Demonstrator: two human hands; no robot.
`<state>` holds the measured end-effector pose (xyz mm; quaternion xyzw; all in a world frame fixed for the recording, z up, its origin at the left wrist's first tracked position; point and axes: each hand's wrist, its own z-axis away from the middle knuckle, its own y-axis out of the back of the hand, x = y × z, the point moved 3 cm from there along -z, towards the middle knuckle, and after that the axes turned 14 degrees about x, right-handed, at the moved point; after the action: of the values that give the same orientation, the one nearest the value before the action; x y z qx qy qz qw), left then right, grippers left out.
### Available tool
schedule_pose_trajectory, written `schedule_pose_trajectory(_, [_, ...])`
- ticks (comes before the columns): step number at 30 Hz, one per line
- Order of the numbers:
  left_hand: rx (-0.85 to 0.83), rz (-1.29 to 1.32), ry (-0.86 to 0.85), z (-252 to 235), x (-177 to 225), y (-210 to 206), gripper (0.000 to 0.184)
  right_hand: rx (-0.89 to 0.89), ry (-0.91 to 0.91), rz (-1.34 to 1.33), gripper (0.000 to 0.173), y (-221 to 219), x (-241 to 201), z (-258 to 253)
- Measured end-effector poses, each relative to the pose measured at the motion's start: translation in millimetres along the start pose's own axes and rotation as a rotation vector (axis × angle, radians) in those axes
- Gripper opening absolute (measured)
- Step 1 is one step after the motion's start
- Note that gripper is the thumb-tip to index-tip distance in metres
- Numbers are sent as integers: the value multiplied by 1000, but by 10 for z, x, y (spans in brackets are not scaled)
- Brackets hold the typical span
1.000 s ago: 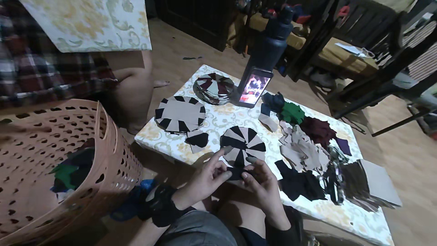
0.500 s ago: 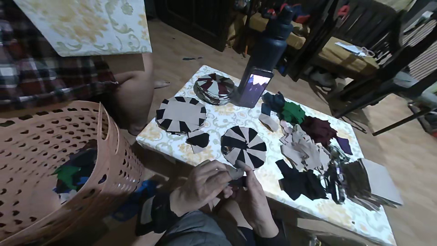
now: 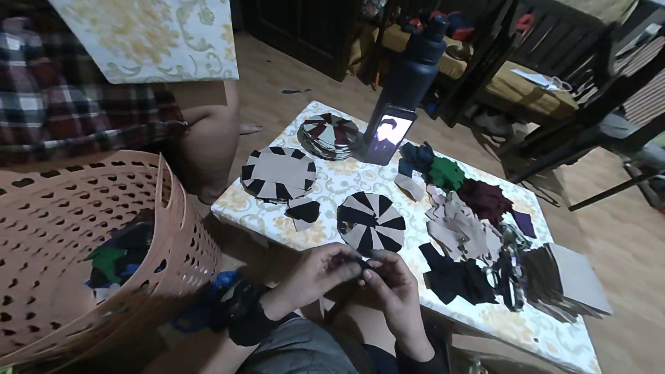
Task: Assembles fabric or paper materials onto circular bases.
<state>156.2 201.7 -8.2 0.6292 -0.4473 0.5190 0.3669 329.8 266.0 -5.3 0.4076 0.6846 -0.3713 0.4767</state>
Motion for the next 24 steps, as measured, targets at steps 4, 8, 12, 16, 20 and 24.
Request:
schedule_pose_trajectory(4, [44, -114, -143, -11, -24, -13, 20, -56, 73, 115, 31, -15, 48, 33])
schedule_pose_trajectory(8, [47, -73, -132, 65, -75, 11, 18, -34, 70, 88, 33, -20, 97, 113])
schedule_pose_trajectory(12, [121, -74, -167, 66, -125, 34, 19, -9, 86, 72, 33, -30, 72, 62])
schedule_pose_trajectory(16, [179, -183, -190, -87, -54, 65, 29, 21, 225, 225, 28, -1, -41, -231])
schedule_pose_trajectory(20, [217, -482, -224, -334, 19, 65, 39, -25, 284, 440, 24, -47, -73, -592])
schedule_pose_trajectory(24, [181, -704, -218, -541, 21, 59, 42, -72, 208, 568, 24, -82, 39, -899])
